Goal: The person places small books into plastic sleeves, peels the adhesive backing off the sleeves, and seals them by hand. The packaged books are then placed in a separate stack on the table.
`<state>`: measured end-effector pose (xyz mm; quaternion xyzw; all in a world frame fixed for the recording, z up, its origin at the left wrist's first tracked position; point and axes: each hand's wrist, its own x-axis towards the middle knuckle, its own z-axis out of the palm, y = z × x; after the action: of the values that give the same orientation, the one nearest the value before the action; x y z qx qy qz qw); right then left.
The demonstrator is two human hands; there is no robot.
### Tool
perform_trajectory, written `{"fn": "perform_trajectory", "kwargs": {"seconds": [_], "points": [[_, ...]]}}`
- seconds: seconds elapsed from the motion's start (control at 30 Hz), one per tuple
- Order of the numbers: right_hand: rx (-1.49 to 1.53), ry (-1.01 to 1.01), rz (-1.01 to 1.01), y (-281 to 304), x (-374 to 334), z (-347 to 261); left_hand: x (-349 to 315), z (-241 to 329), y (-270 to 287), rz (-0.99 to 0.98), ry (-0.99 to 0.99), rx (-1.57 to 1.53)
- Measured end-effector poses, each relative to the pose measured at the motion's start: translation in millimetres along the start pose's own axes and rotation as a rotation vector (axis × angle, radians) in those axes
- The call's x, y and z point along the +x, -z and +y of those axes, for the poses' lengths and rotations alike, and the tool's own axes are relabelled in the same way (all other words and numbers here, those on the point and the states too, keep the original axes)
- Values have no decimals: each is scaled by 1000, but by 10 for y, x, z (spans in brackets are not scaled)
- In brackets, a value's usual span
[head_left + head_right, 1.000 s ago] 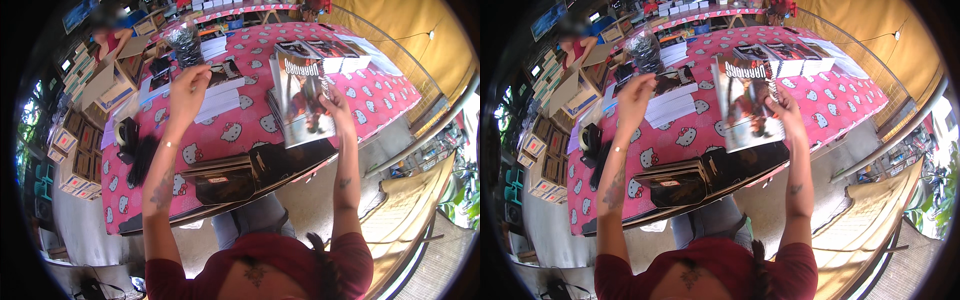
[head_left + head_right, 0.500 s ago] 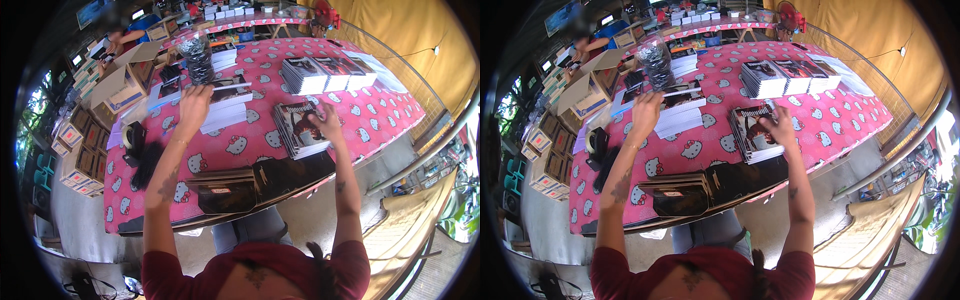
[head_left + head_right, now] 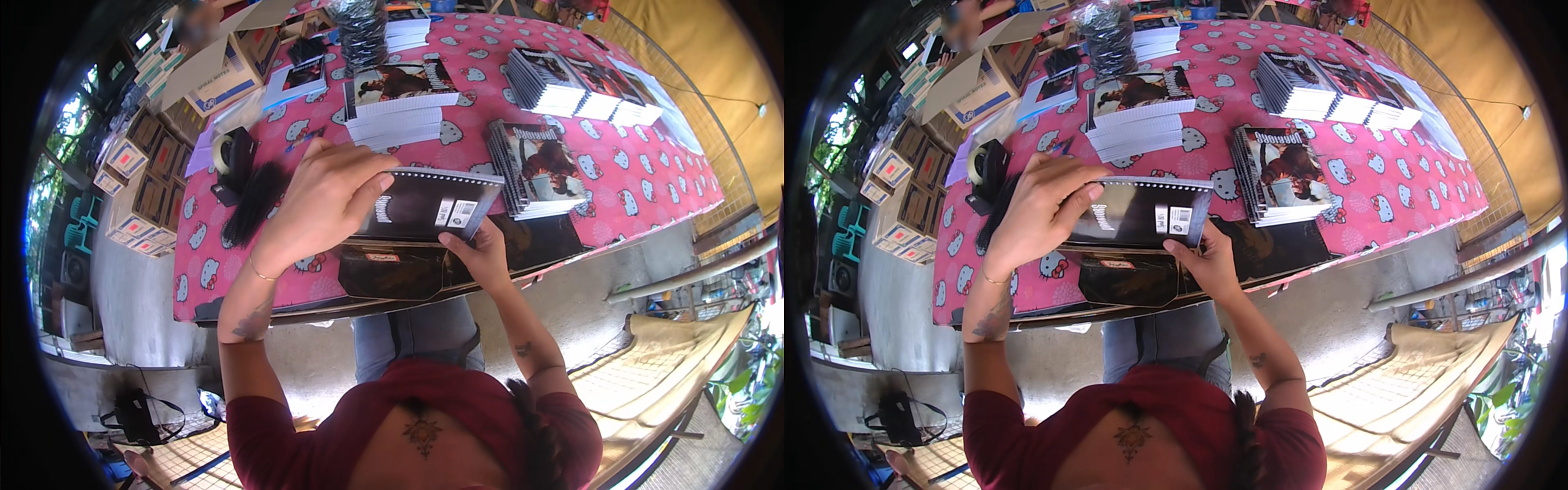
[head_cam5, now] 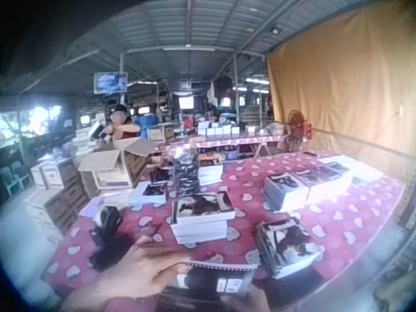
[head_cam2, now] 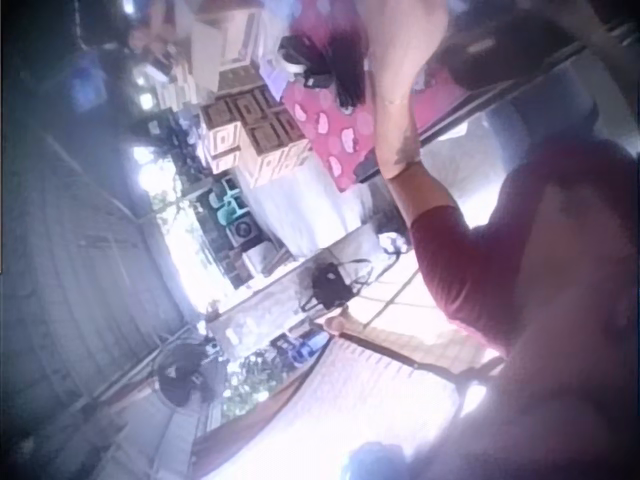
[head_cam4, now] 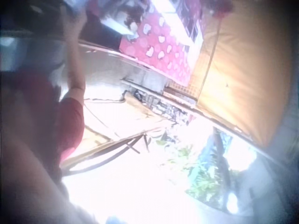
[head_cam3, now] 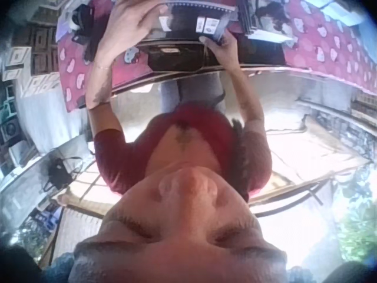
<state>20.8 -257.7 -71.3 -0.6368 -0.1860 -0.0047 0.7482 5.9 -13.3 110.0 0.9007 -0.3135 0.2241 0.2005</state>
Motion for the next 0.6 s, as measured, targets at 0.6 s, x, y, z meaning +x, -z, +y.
{"fn": "perform_trajectory", "kwargs": {"seconds": [0.6], "points": [[-59, -50, 3, -144, -143, -66, -164, 97, 210, -97, -46, 58]]}}
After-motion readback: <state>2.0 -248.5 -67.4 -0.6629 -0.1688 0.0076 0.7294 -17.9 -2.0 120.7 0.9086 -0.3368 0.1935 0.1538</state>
